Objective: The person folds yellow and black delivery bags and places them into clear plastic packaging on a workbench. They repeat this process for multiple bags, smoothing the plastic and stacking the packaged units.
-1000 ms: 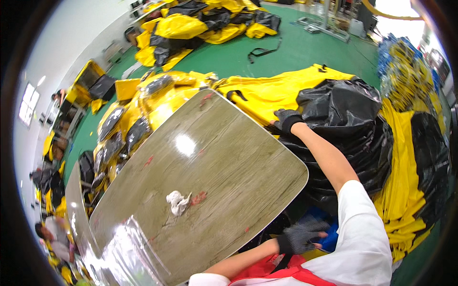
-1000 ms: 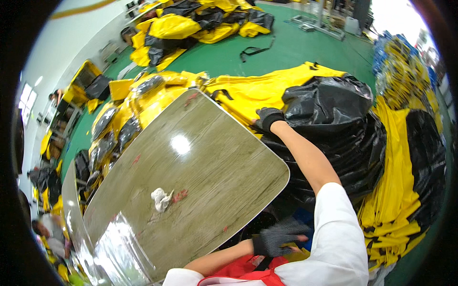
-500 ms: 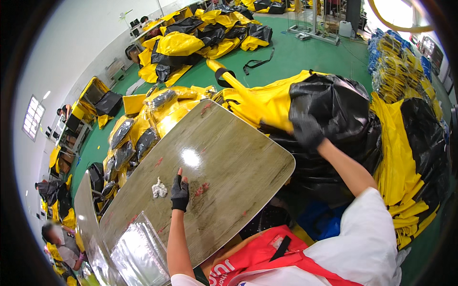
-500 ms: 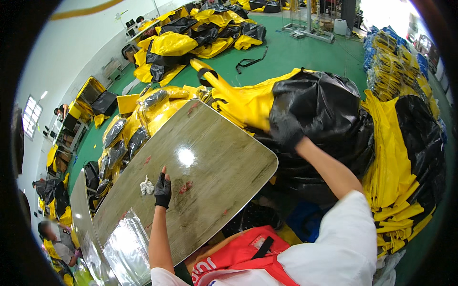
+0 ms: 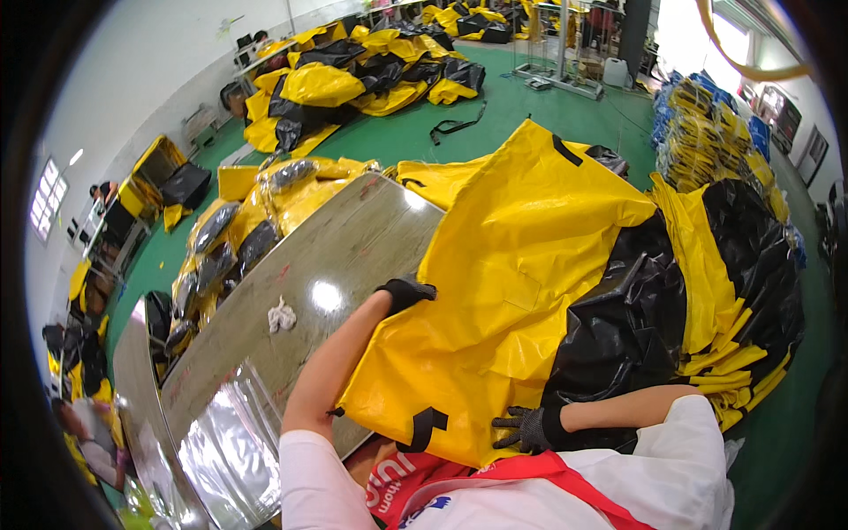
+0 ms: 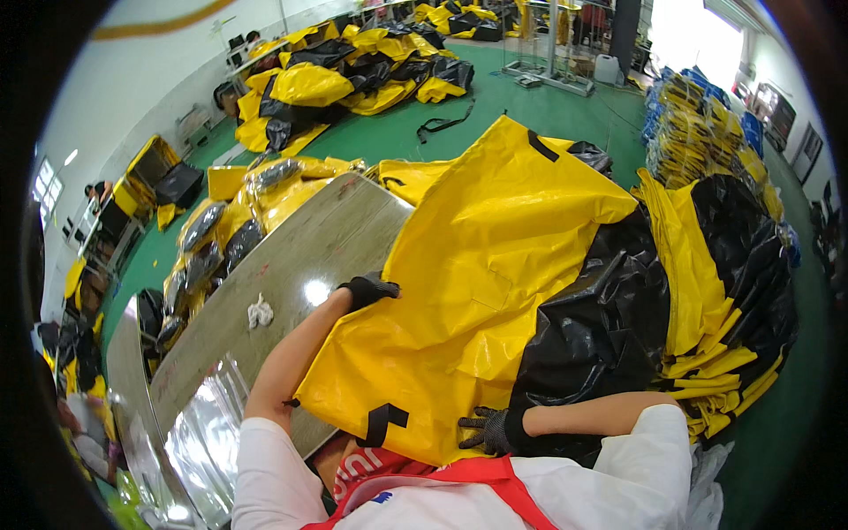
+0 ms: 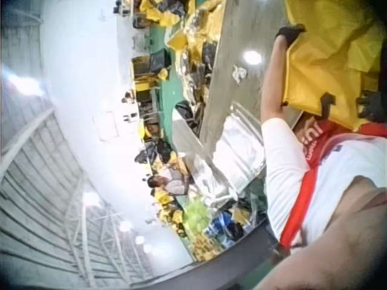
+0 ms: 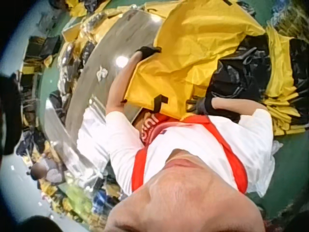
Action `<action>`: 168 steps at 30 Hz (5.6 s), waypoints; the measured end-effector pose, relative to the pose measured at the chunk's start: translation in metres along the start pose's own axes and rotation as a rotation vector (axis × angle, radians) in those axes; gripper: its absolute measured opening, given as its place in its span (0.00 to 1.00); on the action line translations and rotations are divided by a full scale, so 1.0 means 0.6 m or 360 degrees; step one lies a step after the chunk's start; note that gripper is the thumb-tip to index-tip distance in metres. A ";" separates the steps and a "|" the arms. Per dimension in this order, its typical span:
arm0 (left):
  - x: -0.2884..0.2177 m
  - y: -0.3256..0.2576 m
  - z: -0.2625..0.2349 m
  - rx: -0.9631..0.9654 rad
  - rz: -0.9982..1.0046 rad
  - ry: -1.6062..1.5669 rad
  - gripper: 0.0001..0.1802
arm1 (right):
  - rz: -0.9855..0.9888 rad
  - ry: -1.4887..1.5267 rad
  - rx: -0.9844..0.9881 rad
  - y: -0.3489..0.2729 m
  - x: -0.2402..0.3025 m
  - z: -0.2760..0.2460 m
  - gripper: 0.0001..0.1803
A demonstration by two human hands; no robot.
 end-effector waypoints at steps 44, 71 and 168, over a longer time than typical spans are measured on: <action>0.406 -0.801 -0.269 -0.1652 0.0029 -0.1413 0.31 | 0.1826 0.0129 -0.1928 -0.038 -0.743 -0.581 0.29; 0.053 -0.223 -0.092 -0.0698 0.0349 0.1539 0.30 | 0.0269 -0.0320 -0.2394 0.055 -0.354 -0.923 0.21; 0.010 -0.510 -0.051 -0.0970 -0.0232 0.1861 0.38 | 0.1170 0.0084 -0.0832 0.138 -0.482 -0.433 0.25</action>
Point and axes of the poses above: each hand's wrist, its own y-axis towards the middle knuckle, its own z-axis out of the palm, x = y × z, the point moved 10 cm from there along y, towards the middle knuckle, and after that the axes turned 11 degrees about z, right-handed, at the moved point
